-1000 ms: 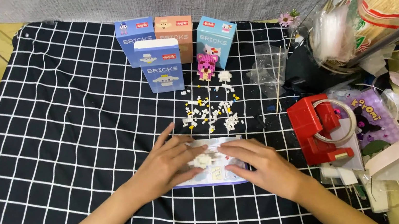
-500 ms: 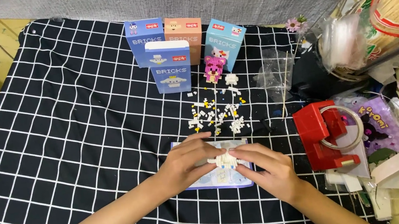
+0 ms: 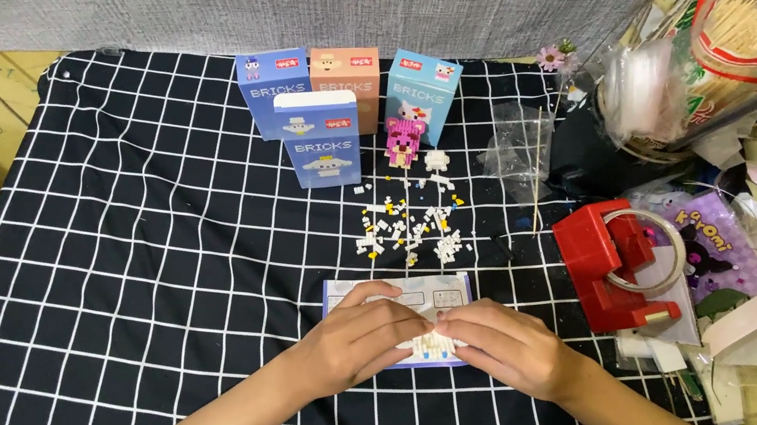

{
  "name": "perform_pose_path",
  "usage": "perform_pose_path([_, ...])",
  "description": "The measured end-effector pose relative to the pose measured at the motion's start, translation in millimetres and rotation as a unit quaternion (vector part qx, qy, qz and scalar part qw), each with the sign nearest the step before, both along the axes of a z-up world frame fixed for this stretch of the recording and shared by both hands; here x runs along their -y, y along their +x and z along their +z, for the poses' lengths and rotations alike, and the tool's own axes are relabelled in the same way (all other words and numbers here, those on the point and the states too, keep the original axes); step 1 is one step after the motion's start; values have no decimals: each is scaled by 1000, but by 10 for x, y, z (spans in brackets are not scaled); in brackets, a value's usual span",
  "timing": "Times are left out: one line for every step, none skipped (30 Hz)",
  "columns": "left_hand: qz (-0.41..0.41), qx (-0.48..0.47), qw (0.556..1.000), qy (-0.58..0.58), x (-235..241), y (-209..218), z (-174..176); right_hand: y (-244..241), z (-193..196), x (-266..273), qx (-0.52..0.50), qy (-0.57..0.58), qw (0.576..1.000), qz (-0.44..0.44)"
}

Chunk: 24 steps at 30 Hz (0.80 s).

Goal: Assembling a small figure using micro building blocks while following a printed instruction manual.

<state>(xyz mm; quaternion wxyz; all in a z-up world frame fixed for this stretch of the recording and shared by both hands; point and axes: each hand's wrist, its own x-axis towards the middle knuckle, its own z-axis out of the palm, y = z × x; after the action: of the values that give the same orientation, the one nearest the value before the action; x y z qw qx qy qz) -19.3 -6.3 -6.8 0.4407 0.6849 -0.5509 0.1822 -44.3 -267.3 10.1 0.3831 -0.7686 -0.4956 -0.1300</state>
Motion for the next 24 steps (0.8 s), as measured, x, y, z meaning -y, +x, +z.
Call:
perform_pose_path([0, -1, 1000, 0, 0, -3, -14, 1, -5, 3, -1, 0, 1000, 0])
perform_pose_path([6, 3, 1000, 2, -1, -6, -31, 3, -10, 5, 6, -1, 1000, 0])
perform_pose_path([12, 8, 1000, 4, -4, -10, -48, 4, -15, 6, 12, -3, 1000, 0])
perform_pose_path([12, 8, 1000, 4, 0, 2, -18, 12, -10, -3, 12, -3, 1000, 0])
perform_pose_path([17, 6, 1000, 4, 5, 13, 12, 19, -6, -12, 5, 2, 1000, -14])
perform_pose_path([22, 3, 1000, 4, 12, 22, 39, 21, -1, -19, -3, 7, 1000, -29])
perform_pose_path([22, 2, 1000, 4, 10, 28, 74, 25, 16, -34, -3, 6, 1000, -30])
perform_pose_path([44, 21, 999, -1, 5, 30, 108, 24, 30, -52, -4, 17, 999, -39])
perform_pose_path([66, 41, 997, -5, 2, 31, 142, 23, 43, -68, -5, 27, 998, -48])
perform_pose_path([65, 39, 997, -5, 13, 37, 160, 29, 51, -77, -6, 27, 998, -48])
perform_pose_path([88, 79, 993, -18, 24, 43, 179, 35, 59, -86, -1, 31, 998, -50])
perform_pose_path([110, 117, 986, -31, 38, 47, 196, 40, 68, -93, 5, 34, 998, -52])
perform_pose_path([110, 116, 987, -31, 40, 41, 213, 35, 92, -106, 4, 33, 998, -52])
perform_pose_path([123, 119, 985, -30, 40, 42, 232, 37, 118, -121, 28, 35, 997, -61])
perform_pose_path([135, 122, 983, -28, 40, 41, 252, 39, 145, -136, 52, 37, 995, -70])
perform_pose_path([135, 121, 983, -28, 42, 33, 250, 46, 156, -147, 52, 37, 995, -70])
perform_pose_path([141, 119, 983, -22, 44, 24, 249, 53, 168, -157, 62, 46, 995, -67])
perform_pose_path([147, 117, 982, -16, 46, 22, 248, 66, 181, -168, 74, 55, 994, -64])
perform_pose_path([147, 118, 982, -16, 45, 24, 253, 65, 183, -173, 74, 55, 994, -65])
perform_pose_path([145, 114, 983, -12, 44, 23, 257, 66, 184, -178, 68, 53, 994, -71])
perform_pose_path([144, 110, 983, -8, 43, 22, 260, 67, 185, -185, 61, 51, 994, -77])
perform_pose_path([144, 110, 983, -8, 44, 20, 254, 69, 188, -184, 60, 51, 994, -76])
perform_pose_path([144, 111, 983, -12, 44, 17, 248, 72, 189, -184, 57, 47, 995, -72])
perform_pose_path([144, 112, 983, -17, 45, 15, 239, 76, 189, -183, 55, 42, 995, -68])
